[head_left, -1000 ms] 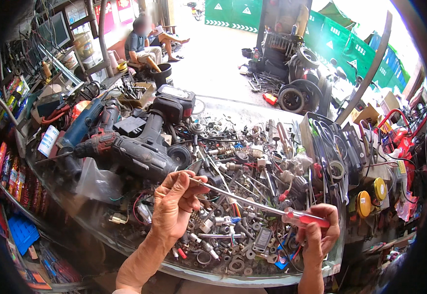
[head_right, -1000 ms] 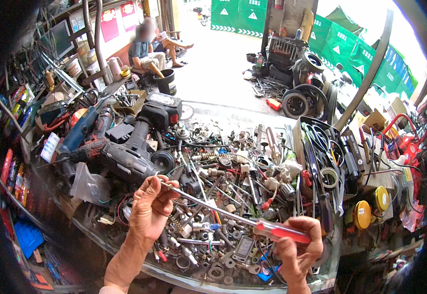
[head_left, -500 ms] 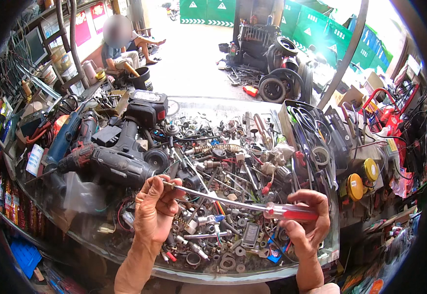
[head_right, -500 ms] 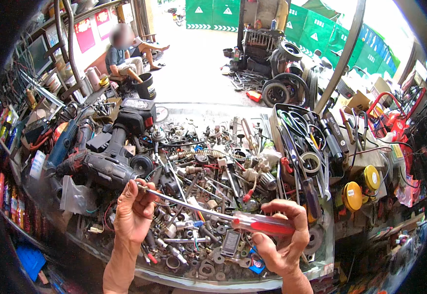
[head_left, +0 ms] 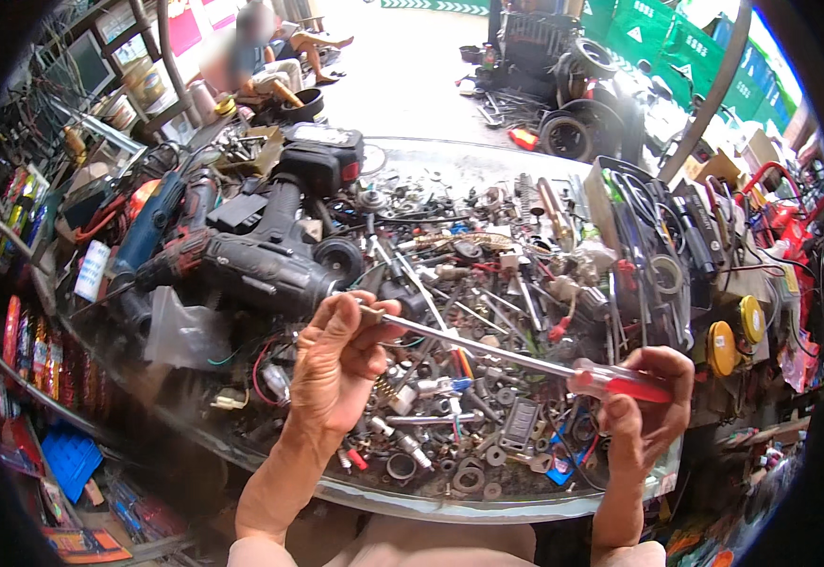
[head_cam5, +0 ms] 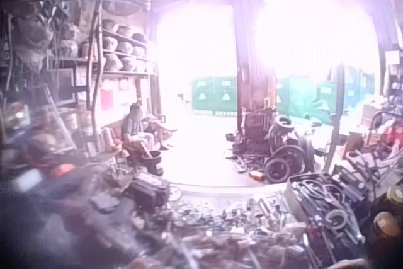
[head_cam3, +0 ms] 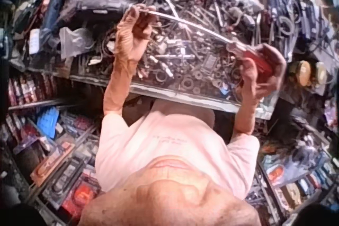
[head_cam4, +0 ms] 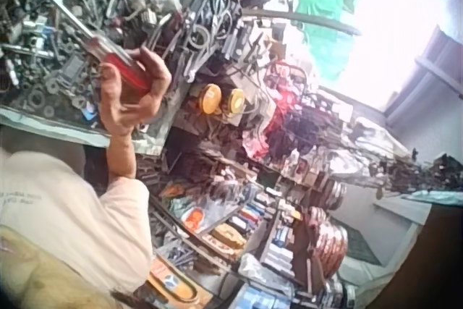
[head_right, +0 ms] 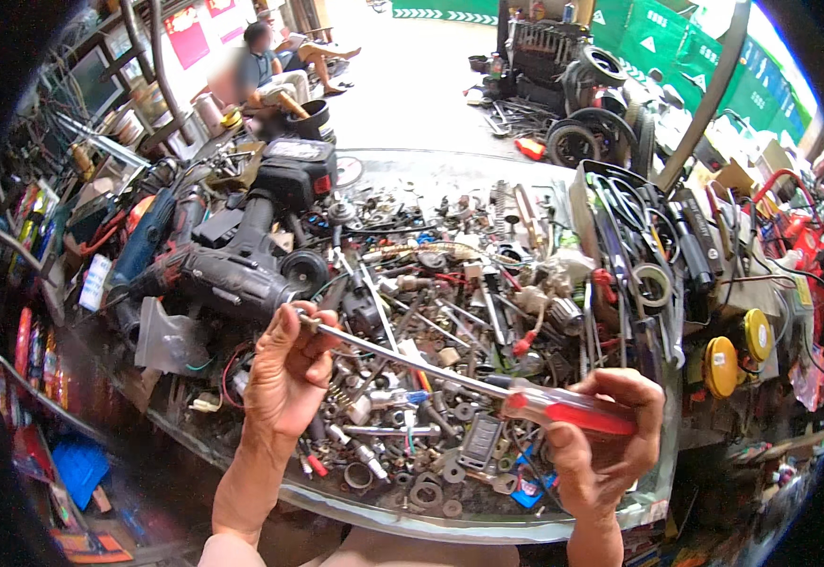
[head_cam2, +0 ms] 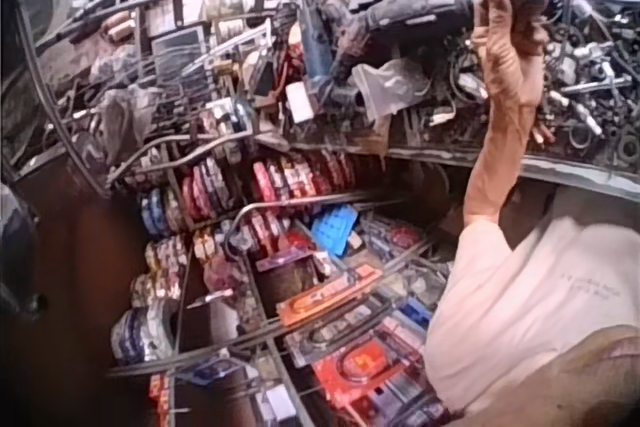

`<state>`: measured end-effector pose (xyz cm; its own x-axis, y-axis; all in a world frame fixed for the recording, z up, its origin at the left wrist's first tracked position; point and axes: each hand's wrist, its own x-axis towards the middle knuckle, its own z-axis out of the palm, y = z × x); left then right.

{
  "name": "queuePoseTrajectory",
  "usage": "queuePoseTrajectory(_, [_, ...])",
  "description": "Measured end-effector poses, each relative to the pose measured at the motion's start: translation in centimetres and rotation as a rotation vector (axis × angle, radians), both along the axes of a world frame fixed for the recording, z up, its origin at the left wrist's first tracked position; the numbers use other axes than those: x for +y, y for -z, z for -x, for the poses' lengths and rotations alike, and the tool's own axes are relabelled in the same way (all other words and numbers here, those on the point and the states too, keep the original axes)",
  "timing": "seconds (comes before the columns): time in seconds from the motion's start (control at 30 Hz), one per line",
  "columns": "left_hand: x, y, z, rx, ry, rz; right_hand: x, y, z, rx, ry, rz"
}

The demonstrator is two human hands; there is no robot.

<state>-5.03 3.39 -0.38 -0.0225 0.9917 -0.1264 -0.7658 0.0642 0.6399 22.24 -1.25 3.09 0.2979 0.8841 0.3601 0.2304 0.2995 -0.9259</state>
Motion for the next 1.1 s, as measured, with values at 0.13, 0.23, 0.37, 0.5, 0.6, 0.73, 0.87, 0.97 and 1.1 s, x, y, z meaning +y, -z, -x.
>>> queuePoseTrajectory(0.13, [-0.2,0.0,-0.3,0.007,0.025,0.014,-0.4,0.3,-0.3,0.009,0.103,0.054])
queuePoseTrajectory(0.23, [0.0,0.0,-0.4,0.013,0.024,0.016,-0.1,0.2,-0.1,0.046,0.121,0.073])
queuePoseTrajectory(0.37, [0.1,0.1,-0.2,-0.019,-0.019,0.063,0.7,-0.2,-0.1,0.006,-0.122,-0.077])
queuePoseTrajectory(0.5, [-0.2,-0.2,-0.2,0.007,-0.007,0.055,-0.3,-0.8,-0.4,0.010,0.020,0.065])
queuePoseTrajectory(0.6, [-0.4,-0.1,-0.5,-0.025,0.021,0.074,-0.3,-0.5,-1.0,0.031,0.075,0.112])
queuePoseTrajectory(0.73, [-0.2,0.3,-0.5,-0.040,0.040,0.082,0.0,-1.1,-0.9,0.093,-0.047,0.109])
queuePoseTrajectory(0.87, [-0.1,0.2,-0.5,0.037,0.040,0.089,0.5,-0.9,0.1,0.029,-0.013,-0.078])
queuePoseTrajectory(0.97, [-0.3,0.4,-0.4,-0.033,0.059,0.078,-0.2,-0.9,-0.5,-0.082,0.104,0.014])
queuePoseTrajectory(1.1, [-0.3,0.3,-0.6,0.032,0.051,0.097,-0.4,-1.9,-0.4,0.059,0.031,0.228])
